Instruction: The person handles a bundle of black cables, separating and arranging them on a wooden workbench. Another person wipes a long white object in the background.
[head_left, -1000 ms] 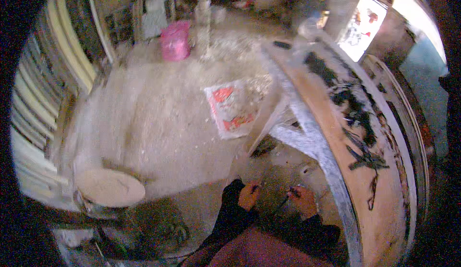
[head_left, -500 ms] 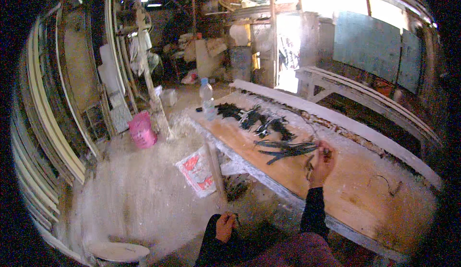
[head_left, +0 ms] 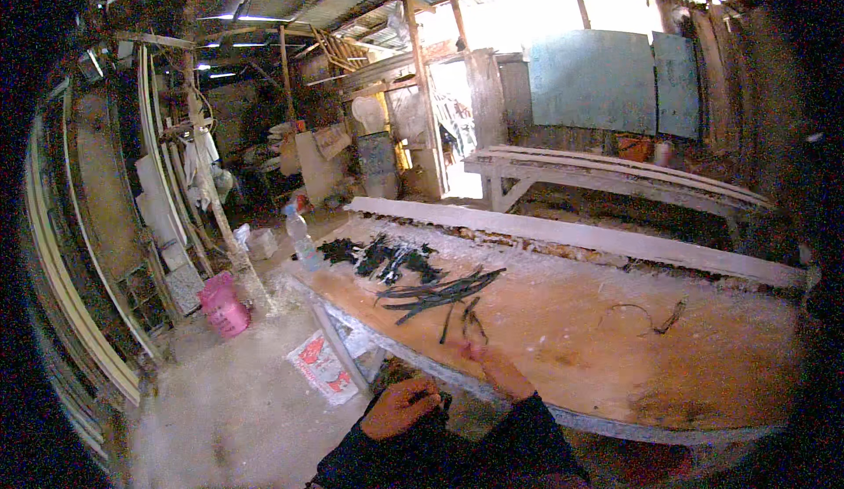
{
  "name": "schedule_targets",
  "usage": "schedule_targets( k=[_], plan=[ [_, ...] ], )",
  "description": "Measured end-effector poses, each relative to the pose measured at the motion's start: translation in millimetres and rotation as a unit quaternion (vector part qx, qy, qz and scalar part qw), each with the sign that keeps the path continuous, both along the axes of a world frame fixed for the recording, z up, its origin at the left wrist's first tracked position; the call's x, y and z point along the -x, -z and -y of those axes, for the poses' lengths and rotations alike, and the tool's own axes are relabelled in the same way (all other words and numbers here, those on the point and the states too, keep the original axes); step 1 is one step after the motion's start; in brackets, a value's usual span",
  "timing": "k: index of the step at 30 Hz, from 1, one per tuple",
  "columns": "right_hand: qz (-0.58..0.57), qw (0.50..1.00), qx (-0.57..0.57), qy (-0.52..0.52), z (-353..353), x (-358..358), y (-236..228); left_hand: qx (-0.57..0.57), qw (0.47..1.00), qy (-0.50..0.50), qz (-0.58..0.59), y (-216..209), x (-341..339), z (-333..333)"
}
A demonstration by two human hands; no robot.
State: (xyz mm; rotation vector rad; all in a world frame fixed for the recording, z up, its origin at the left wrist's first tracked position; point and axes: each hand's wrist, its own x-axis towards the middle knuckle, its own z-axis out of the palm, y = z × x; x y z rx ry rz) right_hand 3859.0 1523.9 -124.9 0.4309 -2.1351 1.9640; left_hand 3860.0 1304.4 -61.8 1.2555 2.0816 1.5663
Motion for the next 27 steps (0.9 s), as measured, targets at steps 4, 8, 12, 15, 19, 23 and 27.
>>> schedule_targets(
  k=[4, 8, 12, 15, 19, 23, 27],
  plan=[
    [0.073, 0.993, 0.028, -0.093, 1, -74, 9, 0.014, 0.998, 0.056, 0.021, -11, 3, -33],
    [0.132, 0.972, 0.147, -0.123, -12, -129, -5, 0.018, 0.994, -0.007, -0.112, -18, 21, -65],
    [0.135, 0.973, 0.163, 0.097, -38, -176, -21, 0.074, 0.988, -0.044, -0.126, -31, 53, -97],
    [0.168, 0.955, 0.103, 0.222, -61, -212, -26, -0.056, 0.995, 0.037, -0.078, -39, 70, -118],
    [0.147, 0.904, 0.158, 0.369, -80, -241, -30, -0.058, 0.976, 0.027, -0.209, -52, 87, -150],
    [0.133, 0.851, 0.123, 0.492, -94, -249, -45, -0.099, 0.952, 0.054, -0.284, -62, 97, -174],
    [0.050, 0.787, 0.108, 0.605, -106, -236, -55, -0.075, 0.951, -0.001, -0.299, -61, 110, -186]
  ],
)
